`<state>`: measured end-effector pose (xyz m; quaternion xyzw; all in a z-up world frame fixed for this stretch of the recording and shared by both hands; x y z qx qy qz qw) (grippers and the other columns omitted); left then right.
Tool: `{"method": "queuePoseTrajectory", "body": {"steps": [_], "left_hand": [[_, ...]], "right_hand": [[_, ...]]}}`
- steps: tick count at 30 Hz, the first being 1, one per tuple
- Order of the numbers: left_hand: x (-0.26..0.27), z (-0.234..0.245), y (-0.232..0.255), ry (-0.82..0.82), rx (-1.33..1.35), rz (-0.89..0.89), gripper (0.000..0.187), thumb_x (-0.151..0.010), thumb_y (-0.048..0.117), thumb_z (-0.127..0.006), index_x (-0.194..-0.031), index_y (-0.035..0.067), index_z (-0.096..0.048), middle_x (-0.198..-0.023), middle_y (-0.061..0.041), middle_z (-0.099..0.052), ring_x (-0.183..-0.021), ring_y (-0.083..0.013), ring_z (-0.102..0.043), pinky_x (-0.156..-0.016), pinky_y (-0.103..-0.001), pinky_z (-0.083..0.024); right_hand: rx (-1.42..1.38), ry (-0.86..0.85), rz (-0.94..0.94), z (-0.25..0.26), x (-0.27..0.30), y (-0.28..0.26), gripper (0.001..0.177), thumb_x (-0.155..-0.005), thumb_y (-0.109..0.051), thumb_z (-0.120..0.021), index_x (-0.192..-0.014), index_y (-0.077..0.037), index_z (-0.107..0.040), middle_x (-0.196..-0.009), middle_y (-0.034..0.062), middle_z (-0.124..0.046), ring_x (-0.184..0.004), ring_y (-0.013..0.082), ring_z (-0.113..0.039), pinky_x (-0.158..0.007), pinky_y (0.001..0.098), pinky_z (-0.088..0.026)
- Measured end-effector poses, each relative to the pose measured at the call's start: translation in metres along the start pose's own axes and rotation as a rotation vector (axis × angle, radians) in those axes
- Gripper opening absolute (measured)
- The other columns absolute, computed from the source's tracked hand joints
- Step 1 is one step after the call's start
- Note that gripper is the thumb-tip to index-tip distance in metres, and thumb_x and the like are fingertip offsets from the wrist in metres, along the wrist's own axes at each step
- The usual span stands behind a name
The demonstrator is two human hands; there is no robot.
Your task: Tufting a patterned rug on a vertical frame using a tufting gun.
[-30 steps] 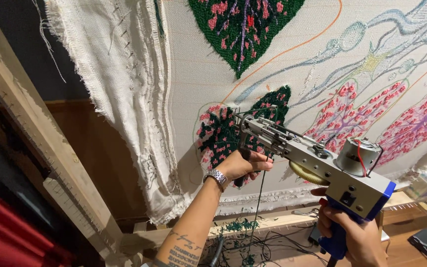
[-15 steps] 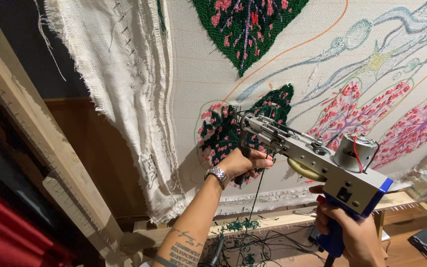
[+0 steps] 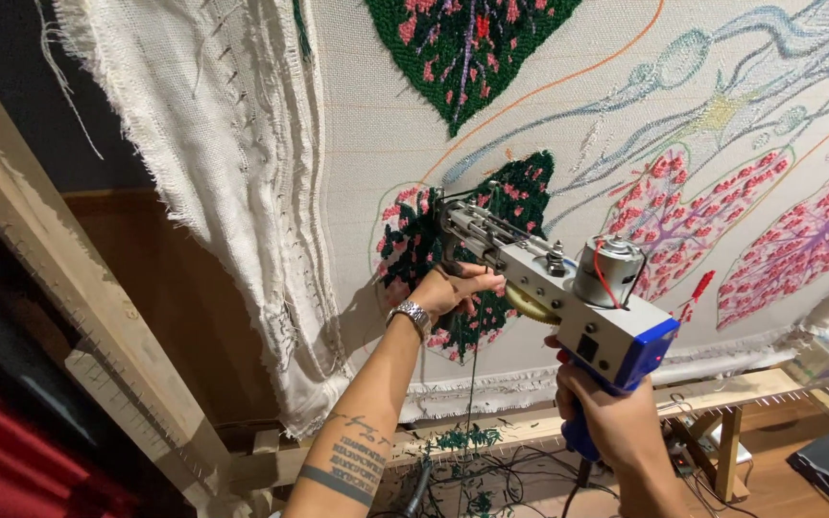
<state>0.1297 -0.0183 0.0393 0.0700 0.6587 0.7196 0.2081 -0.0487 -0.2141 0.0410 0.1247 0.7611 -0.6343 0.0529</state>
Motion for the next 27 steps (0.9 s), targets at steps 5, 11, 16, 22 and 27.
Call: {"method": "queuePoseTrajectory", "body": {"steps": [5,11,16,22,27], "left_hand": [[-0.010,0.005,-0.012,-0.001,-0.001,-0.054,0.024,-0.091,0.026,-0.078,-0.101,0.005,-0.083,-0.094,-0.003,-0.078,-0.057,-0.0053,-0.057,-0.046,-0.026,-0.050],[-0.012,0.008,-0.009,0.059,0.032,0.015,0.027,-0.088,0.023,-0.080,-0.107,0.004,-0.077,-0.098,-0.003,-0.080,-0.059,-0.0070,-0.064,-0.046,-0.028,-0.052],[-0.008,0.010,-0.001,0.047,-0.013,0.020,0.037,-0.089,0.029,-0.080,-0.114,0.001,-0.082,-0.102,-0.007,-0.080,-0.056,-0.0088,-0.059,-0.049,-0.027,-0.052],[0.005,0.003,0.017,0.057,-0.013,0.002,0.045,-0.082,0.028,-0.082,-0.119,0.001,-0.077,-0.118,-0.003,-0.078,-0.077,-0.0054,-0.072,-0.050,-0.028,-0.056],[0.028,-0.025,0.030,-0.078,0.089,0.018,0.046,-0.088,0.033,-0.078,-0.125,0.006,-0.074,-0.120,-0.002,-0.077,-0.082,-0.0084,-0.067,-0.053,-0.024,-0.053]], "right_hand": [[0.070,0.027,0.013,0.000,-0.001,-0.001,0.017,-0.086,0.004,-0.064,-0.103,0.007,-0.066,-0.084,0.0110,-0.070,-0.052,0.0170,-0.055,-0.046,0.0322,-0.044],[0.087,0.030,0.019,0.002,0.000,-0.003,0.016,-0.087,0.004,-0.065,-0.102,0.008,-0.067,-0.079,0.0125,-0.068,-0.051,0.0180,-0.055,-0.046,0.0327,-0.044],[0.071,0.006,0.033,0.003,-0.003,-0.003,0.016,-0.089,0.003,-0.065,-0.103,0.009,-0.068,-0.072,0.0135,-0.060,-0.052,0.0182,-0.054,-0.047,0.0319,-0.043],[0.072,-0.017,0.092,0.006,0.004,-0.023,0.022,-0.085,0.005,-0.064,-0.107,0.008,-0.065,-0.079,0.0096,-0.064,-0.053,0.0173,-0.054,-0.047,0.0314,-0.044],[-0.101,-0.092,0.162,0.025,0.012,-0.037,0.035,-0.083,0.003,-0.062,-0.117,0.006,-0.058,-0.093,0.0099,-0.067,-0.056,0.0157,-0.052,-0.044,0.0307,-0.043]]}}
Point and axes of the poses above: each hand's wrist, its own x-axis away from the middle knuckle, its own z-axis out of the back of the hand, y = z × x, the point moved 9 cm from there along -x, towards the middle knuckle
